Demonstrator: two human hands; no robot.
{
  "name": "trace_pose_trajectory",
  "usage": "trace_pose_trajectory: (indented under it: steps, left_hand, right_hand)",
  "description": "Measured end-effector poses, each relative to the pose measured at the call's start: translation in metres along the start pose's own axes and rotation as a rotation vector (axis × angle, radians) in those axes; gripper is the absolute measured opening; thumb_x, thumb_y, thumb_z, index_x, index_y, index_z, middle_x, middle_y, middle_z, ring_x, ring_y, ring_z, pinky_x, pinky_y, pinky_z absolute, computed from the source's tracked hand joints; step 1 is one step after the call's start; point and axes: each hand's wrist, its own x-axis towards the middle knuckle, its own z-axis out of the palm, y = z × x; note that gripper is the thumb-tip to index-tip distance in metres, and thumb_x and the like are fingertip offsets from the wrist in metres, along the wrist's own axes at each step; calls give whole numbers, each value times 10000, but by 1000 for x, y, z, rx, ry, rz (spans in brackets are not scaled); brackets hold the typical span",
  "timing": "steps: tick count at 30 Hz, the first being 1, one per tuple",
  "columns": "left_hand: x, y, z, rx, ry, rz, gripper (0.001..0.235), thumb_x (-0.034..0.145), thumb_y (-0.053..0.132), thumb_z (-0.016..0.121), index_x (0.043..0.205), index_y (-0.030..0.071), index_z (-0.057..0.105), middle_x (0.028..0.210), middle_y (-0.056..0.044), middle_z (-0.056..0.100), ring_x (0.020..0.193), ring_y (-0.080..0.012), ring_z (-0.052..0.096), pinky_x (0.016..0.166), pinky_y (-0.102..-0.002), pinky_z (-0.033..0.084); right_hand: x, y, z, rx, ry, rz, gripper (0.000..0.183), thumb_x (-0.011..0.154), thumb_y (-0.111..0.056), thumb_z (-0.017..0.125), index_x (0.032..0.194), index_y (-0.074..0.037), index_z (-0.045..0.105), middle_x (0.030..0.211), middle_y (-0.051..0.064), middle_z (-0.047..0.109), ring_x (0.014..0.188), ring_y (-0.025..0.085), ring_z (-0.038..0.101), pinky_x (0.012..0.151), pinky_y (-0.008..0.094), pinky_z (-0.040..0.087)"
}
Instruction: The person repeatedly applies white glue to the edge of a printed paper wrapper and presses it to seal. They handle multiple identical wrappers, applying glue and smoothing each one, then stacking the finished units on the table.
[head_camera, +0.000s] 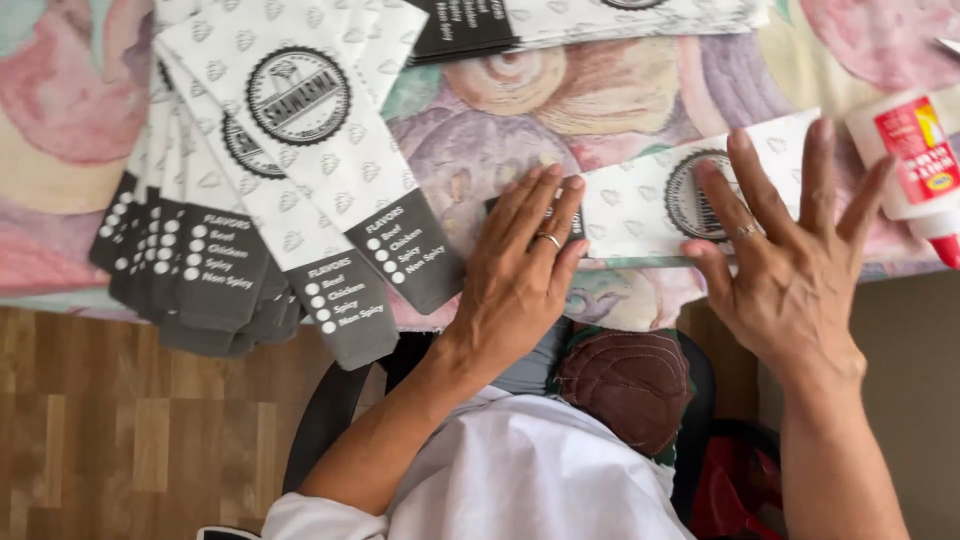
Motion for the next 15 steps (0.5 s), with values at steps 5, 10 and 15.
trace_pose_trajectory:
  steps: [5,10,15]
  left_hand:
    - [-1,-5,-16,-113,93,-31,421,1074,-45,654,1461,-76,489,1572,-241,419,1516,-431,432,1315,-537,424]
    - [-8,-31,-47,194,241,-127,467,1035,-32,752,1440,-34,519,1500,-256,481,1429,-433,519,1233,-539,506]
    - [-17,-62,-75,450,216,-419,487,974,110,775,1407,-14,589,1533,-233,442,1436,-382,451,1246,-508,415]
  right_hand:
    - [-8,13,8,85,-16,-47,608,1165,-355,485,1666,-11,467,1717,275,422,1606,466,160,1158,735,-103]
    - [-16,15,16,29,48,-94,596,1208,-321,470,1676,41,543,1685,389,547,1594,667,366,1219,752,20]
    - [-17,13,17,-80,132,-132,569,1157,-273,526,1645,17,571,1689,290,542,1606,586,371,1248,665,448]
